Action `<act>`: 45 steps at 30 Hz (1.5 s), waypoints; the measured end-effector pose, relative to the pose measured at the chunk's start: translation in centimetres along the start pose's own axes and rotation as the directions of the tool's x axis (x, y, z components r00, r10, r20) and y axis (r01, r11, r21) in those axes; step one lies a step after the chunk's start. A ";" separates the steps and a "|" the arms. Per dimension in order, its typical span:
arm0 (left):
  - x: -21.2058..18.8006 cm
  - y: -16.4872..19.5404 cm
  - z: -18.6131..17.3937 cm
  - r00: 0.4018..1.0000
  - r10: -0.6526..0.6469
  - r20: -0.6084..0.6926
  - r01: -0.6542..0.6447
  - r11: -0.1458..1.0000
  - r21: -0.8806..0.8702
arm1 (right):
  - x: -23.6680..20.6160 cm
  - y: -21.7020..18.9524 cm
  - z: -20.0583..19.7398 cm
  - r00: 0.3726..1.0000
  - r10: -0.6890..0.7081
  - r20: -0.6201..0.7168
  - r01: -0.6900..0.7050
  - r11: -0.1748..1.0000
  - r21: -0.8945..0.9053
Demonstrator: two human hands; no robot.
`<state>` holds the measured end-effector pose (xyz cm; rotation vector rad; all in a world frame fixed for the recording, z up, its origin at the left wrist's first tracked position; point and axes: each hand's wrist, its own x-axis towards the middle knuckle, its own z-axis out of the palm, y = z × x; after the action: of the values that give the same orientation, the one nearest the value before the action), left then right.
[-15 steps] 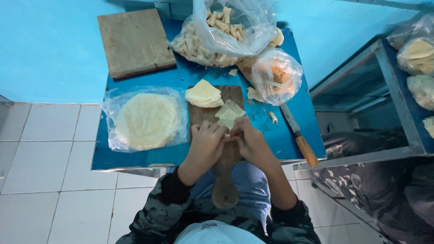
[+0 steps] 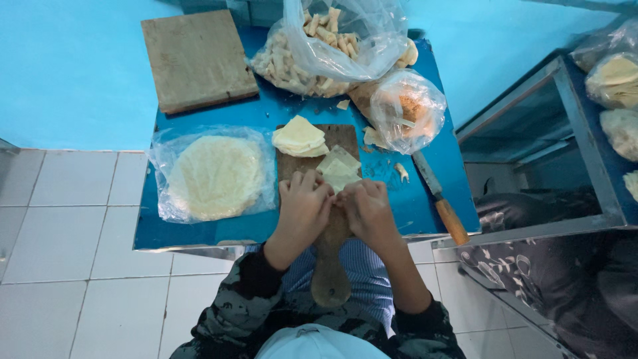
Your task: The person folds thin dough pieces one at a time into triangular shapes on a wooden board, pressing and stacking the folded pieces, and occasionally reaches into a plastic bag to grab more dough pieces. A knife and wrapped dough rounds sit on the blue work table.
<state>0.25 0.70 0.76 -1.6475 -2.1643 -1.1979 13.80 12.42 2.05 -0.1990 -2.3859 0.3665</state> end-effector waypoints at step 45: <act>1.0 -0.1 -1.4 0.985 -0.170 -0.042 0.144 0.922 -0.358 | 0.2 2.2 0.4 0.841 0.443 0.311 -0.465 0.298 0.834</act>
<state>-0.67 0.49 2.21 -1.5419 -2.1671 -1.7550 13.49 14.44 1.23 -0.3679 -1.7506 1.8688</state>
